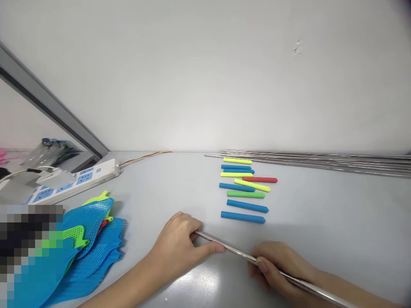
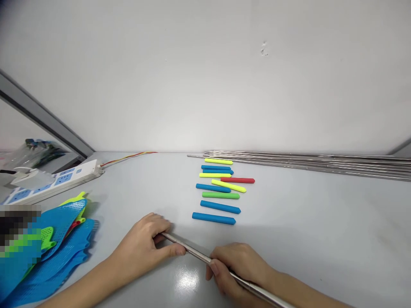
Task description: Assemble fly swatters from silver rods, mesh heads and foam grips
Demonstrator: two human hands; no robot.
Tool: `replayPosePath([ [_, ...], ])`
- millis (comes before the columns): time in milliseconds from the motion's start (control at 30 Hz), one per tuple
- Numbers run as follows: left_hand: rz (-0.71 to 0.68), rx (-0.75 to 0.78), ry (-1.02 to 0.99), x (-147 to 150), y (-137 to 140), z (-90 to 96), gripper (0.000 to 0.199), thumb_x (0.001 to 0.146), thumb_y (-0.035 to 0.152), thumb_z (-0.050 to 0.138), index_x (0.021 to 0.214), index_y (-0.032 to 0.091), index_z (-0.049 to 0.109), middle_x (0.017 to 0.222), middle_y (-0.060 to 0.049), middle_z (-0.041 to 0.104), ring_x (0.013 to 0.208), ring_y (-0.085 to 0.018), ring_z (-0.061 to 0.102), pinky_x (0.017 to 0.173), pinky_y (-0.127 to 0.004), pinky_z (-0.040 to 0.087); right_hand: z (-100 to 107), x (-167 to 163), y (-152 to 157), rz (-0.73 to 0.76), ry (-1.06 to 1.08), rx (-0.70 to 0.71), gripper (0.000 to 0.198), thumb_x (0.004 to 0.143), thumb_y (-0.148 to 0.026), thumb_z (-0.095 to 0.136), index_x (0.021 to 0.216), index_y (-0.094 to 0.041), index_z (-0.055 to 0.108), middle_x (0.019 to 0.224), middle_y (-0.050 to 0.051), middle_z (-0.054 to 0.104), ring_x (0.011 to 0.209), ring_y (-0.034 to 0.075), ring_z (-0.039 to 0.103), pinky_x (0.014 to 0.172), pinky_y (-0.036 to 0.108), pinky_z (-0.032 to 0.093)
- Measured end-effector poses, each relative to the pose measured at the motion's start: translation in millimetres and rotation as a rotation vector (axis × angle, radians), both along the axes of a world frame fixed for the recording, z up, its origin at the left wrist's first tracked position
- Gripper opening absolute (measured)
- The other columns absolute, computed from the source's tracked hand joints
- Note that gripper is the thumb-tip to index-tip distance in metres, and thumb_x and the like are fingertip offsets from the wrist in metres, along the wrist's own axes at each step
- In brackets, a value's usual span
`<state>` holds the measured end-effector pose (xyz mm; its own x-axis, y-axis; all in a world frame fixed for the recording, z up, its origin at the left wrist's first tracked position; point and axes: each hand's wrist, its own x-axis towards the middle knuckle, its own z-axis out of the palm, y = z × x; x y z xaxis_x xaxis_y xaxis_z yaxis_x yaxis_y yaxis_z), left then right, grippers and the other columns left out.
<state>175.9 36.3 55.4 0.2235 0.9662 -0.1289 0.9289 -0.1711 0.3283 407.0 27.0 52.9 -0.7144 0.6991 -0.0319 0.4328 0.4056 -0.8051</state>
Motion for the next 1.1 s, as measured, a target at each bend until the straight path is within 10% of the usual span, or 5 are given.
replayPosePath([
  [1100, -0.179, 0.022, -0.094, 5.4, -10.4, -2.3, 0.039, 0.084, 0.042, 0.042, 0.054, 0.017, 0.036, 0.055, 0.000, 0.045, 0.057, -0.015, 0.042, 0.063, -0.030, 0.033, 5.2, -0.5, -2.6, -0.025, -0.042, -0.079, 0.040, 0.092, -0.034, 0.023, 0.074, -0.021, 0.056, 0.062, 0.000, 0.062, 0.064, 0.012, 0.057, 0.069, 0.022, 0.044],
])
